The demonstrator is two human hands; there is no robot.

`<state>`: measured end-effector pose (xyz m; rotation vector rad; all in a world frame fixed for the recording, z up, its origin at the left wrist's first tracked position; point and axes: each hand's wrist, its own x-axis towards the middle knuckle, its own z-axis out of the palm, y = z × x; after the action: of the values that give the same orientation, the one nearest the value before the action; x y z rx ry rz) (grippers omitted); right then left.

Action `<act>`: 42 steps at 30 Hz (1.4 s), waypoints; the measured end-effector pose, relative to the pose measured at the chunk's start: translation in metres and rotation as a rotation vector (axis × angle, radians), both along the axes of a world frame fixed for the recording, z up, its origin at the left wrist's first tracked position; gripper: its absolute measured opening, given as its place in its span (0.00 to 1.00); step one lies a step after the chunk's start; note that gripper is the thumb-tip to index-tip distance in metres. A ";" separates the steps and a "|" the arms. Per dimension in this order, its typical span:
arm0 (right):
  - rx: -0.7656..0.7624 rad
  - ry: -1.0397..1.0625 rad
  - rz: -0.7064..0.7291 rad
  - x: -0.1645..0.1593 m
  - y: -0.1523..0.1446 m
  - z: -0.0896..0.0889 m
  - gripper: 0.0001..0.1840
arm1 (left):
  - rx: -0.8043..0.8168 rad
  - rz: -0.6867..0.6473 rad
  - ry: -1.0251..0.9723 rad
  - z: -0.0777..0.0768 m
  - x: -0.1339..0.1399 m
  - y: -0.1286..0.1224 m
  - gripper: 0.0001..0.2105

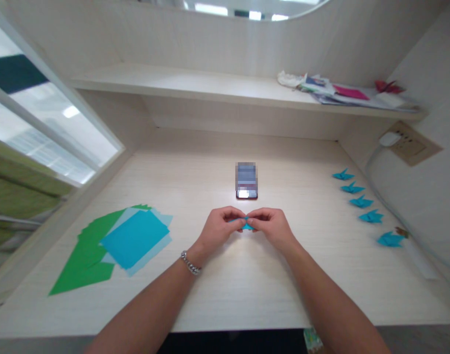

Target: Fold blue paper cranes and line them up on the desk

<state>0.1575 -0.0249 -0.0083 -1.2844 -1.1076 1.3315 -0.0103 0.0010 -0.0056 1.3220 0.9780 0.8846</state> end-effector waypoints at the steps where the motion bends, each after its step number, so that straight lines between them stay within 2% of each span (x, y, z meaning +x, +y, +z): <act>1: -0.005 0.011 -0.006 -0.001 0.000 0.001 0.11 | -0.012 0.002 -0.010 0.000 0.001 0.000 0.04; 8: 0.015 0.031 0.001 -0.001 -0.002 0.006 0.09 | 0.002 0.024 -0.024 0.004 0.002 -0.002 0.02; 17: -0.044 0.056 0.035 0.004 0.000 -0.001 0.13 | 0.208 0.035 0.112 -0.001 -0.001 -0.005 0.04; 26: 0.101 -0.124 0.067 0.007 -0.001 0.003 0.09 | 0.174 0.043 0.064 -0.004 -0.001 -0.003 0.07; 36: 0.211 -0.317 0.032 0.003 -0.006 0.005 0.07 | 0.177 0.034 0.051 -0.006 -0.001 -0.003 0.08; 42: 0.182 -0.379 0.073 0.002 -0.005 0.005 0.07 | 0.205 0.060 0.082 -0.008 -0.001 -0.003 0.06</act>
<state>0.1598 -0.0303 -0.0030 -1.4037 -1.5126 1.0338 -0.0113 -0.0019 -0.0138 1.5190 1.0148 1.0041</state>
